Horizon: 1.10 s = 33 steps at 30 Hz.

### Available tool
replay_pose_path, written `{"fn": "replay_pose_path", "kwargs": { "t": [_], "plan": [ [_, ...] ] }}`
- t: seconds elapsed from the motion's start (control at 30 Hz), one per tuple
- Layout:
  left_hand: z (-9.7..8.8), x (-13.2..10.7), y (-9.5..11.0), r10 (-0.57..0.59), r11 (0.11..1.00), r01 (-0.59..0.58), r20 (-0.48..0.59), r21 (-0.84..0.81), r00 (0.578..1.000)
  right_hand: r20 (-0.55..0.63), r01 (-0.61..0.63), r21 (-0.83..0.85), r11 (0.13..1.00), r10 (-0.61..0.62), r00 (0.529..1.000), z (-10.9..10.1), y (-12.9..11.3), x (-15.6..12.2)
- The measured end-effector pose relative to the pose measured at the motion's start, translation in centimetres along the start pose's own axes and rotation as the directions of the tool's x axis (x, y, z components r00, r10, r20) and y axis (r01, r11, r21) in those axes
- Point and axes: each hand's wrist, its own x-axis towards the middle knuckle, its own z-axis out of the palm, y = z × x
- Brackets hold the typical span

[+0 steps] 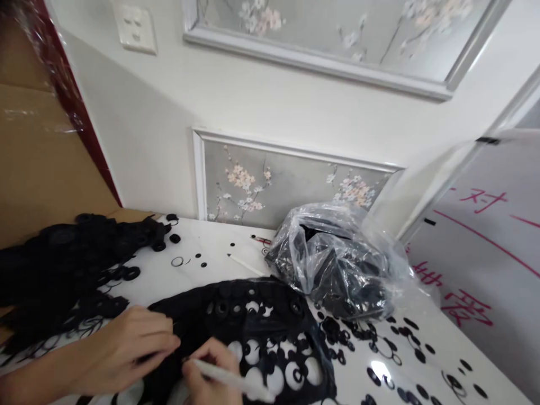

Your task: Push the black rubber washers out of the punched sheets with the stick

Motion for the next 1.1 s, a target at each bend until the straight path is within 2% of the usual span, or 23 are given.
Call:
{"fn": "replay_pose_path", "kwargs": {
  "t": [0.03,0.07,0.13,0.17,0.27,0.43,0.6,0.7,0.87,1.1],
  "plan": [
    [0.8,-1.1,-0.6,-0.055,0.997,0.046,-0.129,-0.068,0.990,0.023,-0.019,0.015,1.000,0.019,1.000,-0.5,-0.9,0.0],
    [1.6,-1.9,-0.9,-0.128,0.984,0.094,-0.242,-0.150,0.962,0.045,-0.031,0.027,0.999,0.030,0.999,-0.9,-1.6,0.0],
    [3.0,-3.2,-1.0,-0.241,0.945,0.142,-0.334,-0.294,0.911,0.079,-0.065,0.031,0.997,0.062,0.995,-1.4,-2.5,-0.1],
    [3.5,-3.5,-0.9,-0.256,0.932,0.143,-0.327,-0.333,0.910,0.082,-0.071,0.036,0.997,0.068,0.994,-1.5,-2.6,-0.2],
    [4.0,-4.0,-0.4,-0.196,0.936,0.102,-0.259,-0.338,0.946,0.084,-0.092,0.042,0.995,0.088,0.993,-1.3,-2.4,-0.6],
    [3.5,-3.9,-0.3,-0.079,0.983,0.058,-0.114,-0.177,0.990,0.071,-0.086,0.010,0.996,0.085,0.994,-1.1,-2.4,-1.0],
    [4.1,-3.9,0.2,-0.106,0.994,0.105,-0.033,-0.015,0.994,0.072,-0.081,-0.014,0.997,0.082,0.994,-1.3,-2.8,-1.1],
    [4.6,-4.1,0.4,-0.113,0.991,0.117,-0.066,0.060,0.991,0.053,-0.105,-0.024,0.994,0.106,0.993,-1.5,-3.2,-1.2],
    [4.8,-4.2,0.3,-0.144,0.987,0.154,-0.168,0.052,0.975,0.020,-0.137,-0.077,0.988,0.139,0.990,-1.7,-4.0,-1.4],
    [4.5,-3.8,0.5,-0.160,0.983,0.175,-0.218,0.054,0.963,0.038,-0.089,-0.099,0.991,0.093,0.995,-1.4,-3.5,-1.3]
  ]
}}
